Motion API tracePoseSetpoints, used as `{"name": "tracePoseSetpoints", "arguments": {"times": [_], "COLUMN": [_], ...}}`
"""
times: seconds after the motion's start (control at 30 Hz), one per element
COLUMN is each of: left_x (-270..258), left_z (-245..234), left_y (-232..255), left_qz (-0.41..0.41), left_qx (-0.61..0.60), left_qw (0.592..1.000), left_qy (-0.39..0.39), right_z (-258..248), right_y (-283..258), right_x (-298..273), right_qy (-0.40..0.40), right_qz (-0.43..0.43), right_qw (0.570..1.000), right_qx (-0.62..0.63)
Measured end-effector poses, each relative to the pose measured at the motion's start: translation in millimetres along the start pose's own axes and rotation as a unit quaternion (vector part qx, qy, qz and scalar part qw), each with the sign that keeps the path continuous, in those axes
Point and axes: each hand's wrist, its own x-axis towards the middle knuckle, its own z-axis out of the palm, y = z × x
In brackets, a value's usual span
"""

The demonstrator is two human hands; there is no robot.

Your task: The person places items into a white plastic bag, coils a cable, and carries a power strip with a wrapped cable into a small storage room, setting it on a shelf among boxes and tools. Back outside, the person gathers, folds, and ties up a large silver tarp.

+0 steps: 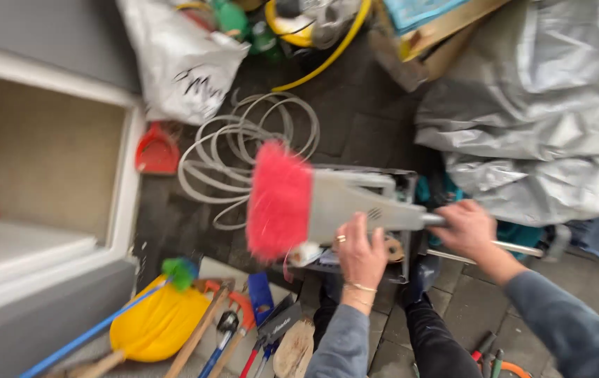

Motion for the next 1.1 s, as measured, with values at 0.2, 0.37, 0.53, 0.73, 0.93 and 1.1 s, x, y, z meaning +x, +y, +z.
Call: {"name": "tracePoseSetpoints", "arguments": {"times": [0.2, 0.37, 0.53, 0.73, 0.93, 1.1], "left_x": [-11.9, -0.1, 42.0, 37.0, 23.6, 95.1], "left_z": [58.1, 88.9, 97.8, 123.1, 149.1, 163.3], "left_y": [-70.8, -84.3, -17.6, 46.3, 52.1, 123.7], "left_qz": [-0.004, -0.017, 0.004, 0.02, -0.03, -0.216], "left_qx": [0.102, 0.214, 0.006, -0.099, -0.117, -0.2], "left_qw": [0.978, 0.957, 0.98, 0.974, 0.957, 0.895], "left_qy": [-0.181, -0.193, -0.199, -0.203, -0.262, -0.336], "right_z": [58.9, 24.7, -92.7, -169.3, 4.6, -17.5], "right_y": [-3.4, 73.9, 168.5, 190.8, 274.3, 212.4], "right_x": [15.0, 48.2, 128.7, 210.3, 203.7, 91.7], "right_qy": [-0.091, 0.039, 0.297, 0.063, -0.008, 0.072], "right_qz": [-0.057, 0.061, 0.349, 0.562, 0.503, 0.273], "right_qw": [0.993, 0.948, 0.876, 0.771, 0.839, 0.758], "right_qx": [0.046, 0.309, 0.151, 0.291, 0.205, 0.588]}}
